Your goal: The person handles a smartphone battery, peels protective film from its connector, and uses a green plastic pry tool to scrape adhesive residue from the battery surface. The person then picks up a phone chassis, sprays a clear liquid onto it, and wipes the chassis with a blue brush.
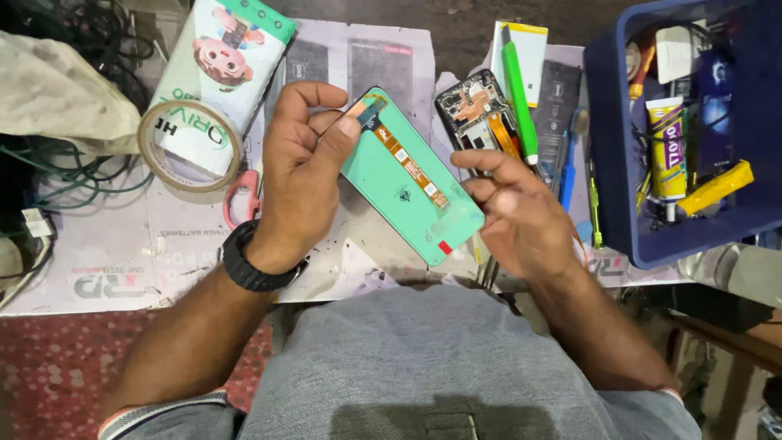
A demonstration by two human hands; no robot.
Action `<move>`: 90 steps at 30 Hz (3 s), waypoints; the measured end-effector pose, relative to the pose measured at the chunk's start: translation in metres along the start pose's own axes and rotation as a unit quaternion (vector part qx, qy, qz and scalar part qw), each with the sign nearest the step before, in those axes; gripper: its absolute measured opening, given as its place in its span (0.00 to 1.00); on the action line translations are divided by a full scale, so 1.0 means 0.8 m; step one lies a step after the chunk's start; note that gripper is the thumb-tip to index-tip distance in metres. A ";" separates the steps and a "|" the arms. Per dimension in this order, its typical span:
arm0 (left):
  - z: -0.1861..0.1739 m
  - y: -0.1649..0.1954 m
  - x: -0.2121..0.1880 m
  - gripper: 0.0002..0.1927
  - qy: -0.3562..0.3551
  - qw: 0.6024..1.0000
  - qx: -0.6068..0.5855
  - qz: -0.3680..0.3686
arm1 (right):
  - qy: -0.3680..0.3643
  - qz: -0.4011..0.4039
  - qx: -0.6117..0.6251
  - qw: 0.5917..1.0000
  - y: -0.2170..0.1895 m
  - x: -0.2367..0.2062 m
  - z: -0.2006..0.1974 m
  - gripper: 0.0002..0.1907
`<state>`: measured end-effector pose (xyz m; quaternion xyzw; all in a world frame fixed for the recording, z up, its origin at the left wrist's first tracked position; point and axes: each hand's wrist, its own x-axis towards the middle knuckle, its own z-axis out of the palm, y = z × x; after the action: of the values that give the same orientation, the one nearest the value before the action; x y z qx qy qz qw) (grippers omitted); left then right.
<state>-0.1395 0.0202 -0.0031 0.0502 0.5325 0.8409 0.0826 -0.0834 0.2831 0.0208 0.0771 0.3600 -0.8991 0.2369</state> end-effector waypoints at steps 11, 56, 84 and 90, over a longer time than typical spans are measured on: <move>-0.002 -0.018 0.004 0.14 -0.005 1.000 0.004 -0.029 | -0.052 -0.108 -0.480 0.869 -0.025 0.006 0.025 0.25; 0.001 -0.017 0.007 0.11 -0.031 0.996 0.036 -0.072 | -0.129 -0.222 -0.400 0.880 -0.068 0.067 0.077 0.09; 0.012 0.005 0.001 0.16 -0.091 0.972 0.218 -0.012 | -0.040 0.042 -0.393 0.918 -0.026 0.109 0.035 0.08; 0.005 -0.010 -0.009 0.14 -0.108 0.977 0.182 0.011 | -0.024 0.002 -0.503 0.864 -0.019 0.102 0.027 0.09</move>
<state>-0.1312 0.0255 -0.0091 0.1607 0.6639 0.7205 0.1199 -0.1616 0.2475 0.0204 -0.0735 0.7571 -0.5974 0.2539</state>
